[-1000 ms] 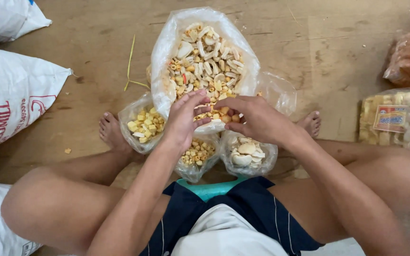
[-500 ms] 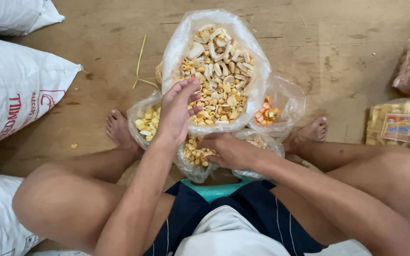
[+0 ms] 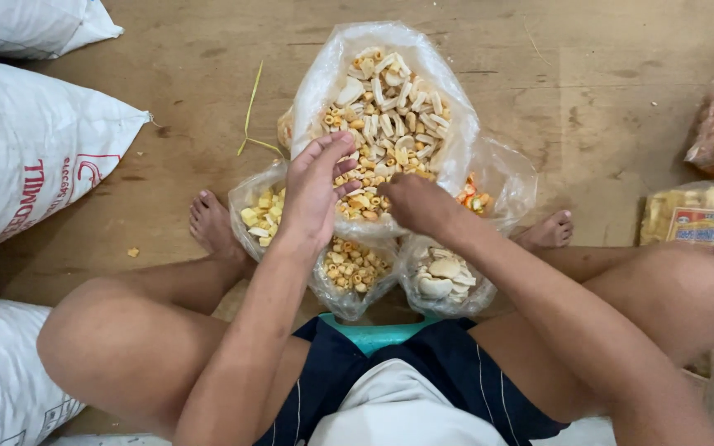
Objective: Sorting various types of crackers from a large central bag into smaller individual bags by hand.
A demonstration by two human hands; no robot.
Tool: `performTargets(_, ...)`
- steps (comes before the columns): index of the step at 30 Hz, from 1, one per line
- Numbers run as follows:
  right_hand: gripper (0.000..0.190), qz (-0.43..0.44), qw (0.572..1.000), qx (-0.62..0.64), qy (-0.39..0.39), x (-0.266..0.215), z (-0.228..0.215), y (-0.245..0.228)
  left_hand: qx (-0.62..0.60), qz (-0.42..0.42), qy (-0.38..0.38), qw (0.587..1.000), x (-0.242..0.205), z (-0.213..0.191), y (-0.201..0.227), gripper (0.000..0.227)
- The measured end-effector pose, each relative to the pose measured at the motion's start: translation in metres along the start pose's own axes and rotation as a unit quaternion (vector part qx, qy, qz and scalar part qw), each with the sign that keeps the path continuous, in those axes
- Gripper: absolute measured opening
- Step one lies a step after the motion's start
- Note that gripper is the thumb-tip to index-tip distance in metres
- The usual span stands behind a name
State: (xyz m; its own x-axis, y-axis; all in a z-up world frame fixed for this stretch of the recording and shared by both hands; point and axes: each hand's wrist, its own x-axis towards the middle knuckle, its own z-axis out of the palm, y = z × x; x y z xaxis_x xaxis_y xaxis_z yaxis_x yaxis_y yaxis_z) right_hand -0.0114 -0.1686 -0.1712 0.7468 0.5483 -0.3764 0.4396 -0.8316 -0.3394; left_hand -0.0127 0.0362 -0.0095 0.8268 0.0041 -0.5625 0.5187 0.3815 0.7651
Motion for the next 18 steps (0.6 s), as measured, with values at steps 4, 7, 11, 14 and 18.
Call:
performTargets(4, 0.031, 0.055, 0.992, -0.096, 0.053, 0.025, 0.015, 0.042, -0.014, 0.002, 0.005, 1.0, -0.001, 0.001, 0.004, 0.028)
performTargets(7, 0.036, 0.127, 0.988, -0.073, 0.047, 0.031, 0.028, 0.057, -0.037, -0.006, -0.005, 0.999, 0.001, 0.003, 0.006, 0.027)
performTargets(11, 0.025, 0.135, 0.973, -0.165, 0.086, 0.03, 0.042, 0.057, -0.075, -0.024, -0.007, 0.997, 0.002, 0.001, 0.008, 0.024)
performTargets(14, 0.019, 0.112, 0.962, -0.218, 0.122, 0.03, 0.041, 0.053, -0.081, -0.023, -0.007, 0.996, 0.003, 0.0, 0.009, 0.023)
performTargets(18, 0.02, 0.103, 0.978, -0.155, 0.094, 0.034, 0.049, 0.065, -0.08, -0.021, -0.007, 0.997, 0.003, -0.001, 0.009, 0.022)
